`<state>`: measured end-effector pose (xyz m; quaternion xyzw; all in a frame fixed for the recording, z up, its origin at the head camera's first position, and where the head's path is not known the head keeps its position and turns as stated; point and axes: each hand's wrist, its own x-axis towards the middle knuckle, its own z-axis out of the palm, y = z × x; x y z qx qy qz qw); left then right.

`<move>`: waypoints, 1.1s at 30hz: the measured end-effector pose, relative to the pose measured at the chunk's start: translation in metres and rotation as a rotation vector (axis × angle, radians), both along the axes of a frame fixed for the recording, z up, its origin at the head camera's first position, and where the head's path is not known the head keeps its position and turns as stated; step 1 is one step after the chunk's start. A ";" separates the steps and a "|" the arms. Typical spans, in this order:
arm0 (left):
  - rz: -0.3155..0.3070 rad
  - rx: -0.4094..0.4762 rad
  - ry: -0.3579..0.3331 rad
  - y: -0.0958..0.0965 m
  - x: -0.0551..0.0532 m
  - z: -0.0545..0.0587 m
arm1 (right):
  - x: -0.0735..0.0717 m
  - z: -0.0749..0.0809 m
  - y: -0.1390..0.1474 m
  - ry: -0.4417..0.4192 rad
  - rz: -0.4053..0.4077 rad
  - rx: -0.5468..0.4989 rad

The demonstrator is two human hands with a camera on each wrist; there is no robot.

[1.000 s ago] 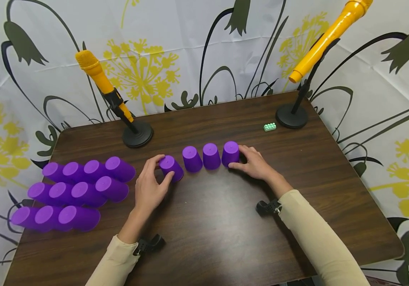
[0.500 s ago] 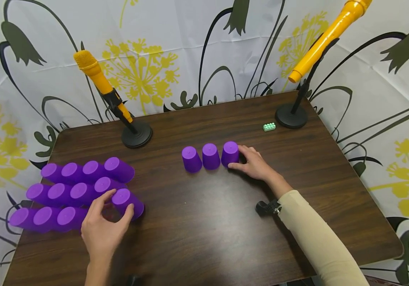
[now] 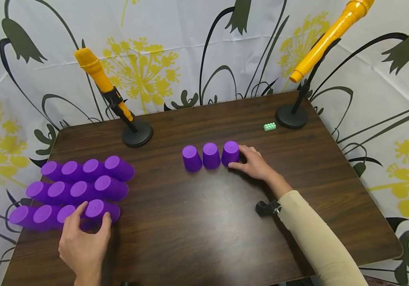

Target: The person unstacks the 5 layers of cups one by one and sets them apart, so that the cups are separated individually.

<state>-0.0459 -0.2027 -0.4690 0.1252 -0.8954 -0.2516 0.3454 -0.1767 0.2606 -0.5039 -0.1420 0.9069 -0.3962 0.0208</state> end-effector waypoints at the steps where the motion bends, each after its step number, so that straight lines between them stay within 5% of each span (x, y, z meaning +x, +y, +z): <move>1: 0.003 0.002 0.000 0.000 0.000 -0.001 | 0.000 0.000 0.000 -0.002 0.000 0.001; 17: 0.023 0.051 -0.029 -0.004 0.001 -0.006 | 0.000 0.001 0.000 -0.012 0.006 0.000; 24: 0.020 0.009 -0.021 -0.003 0.002 0.001 | 0.000 0.001 0.001 -0.020 0.004 -0.005; 28: 0.014 -0.005 0.047 -0.001 0.001 0.009 | 0.000 0.000 0.001 -0.019 0.004 -0.001; 33: -0.106 0.060 0.296 0.016 -0.007 0.013 | 0.000 0.000 0.001 -0.016 0.003 0.003</move>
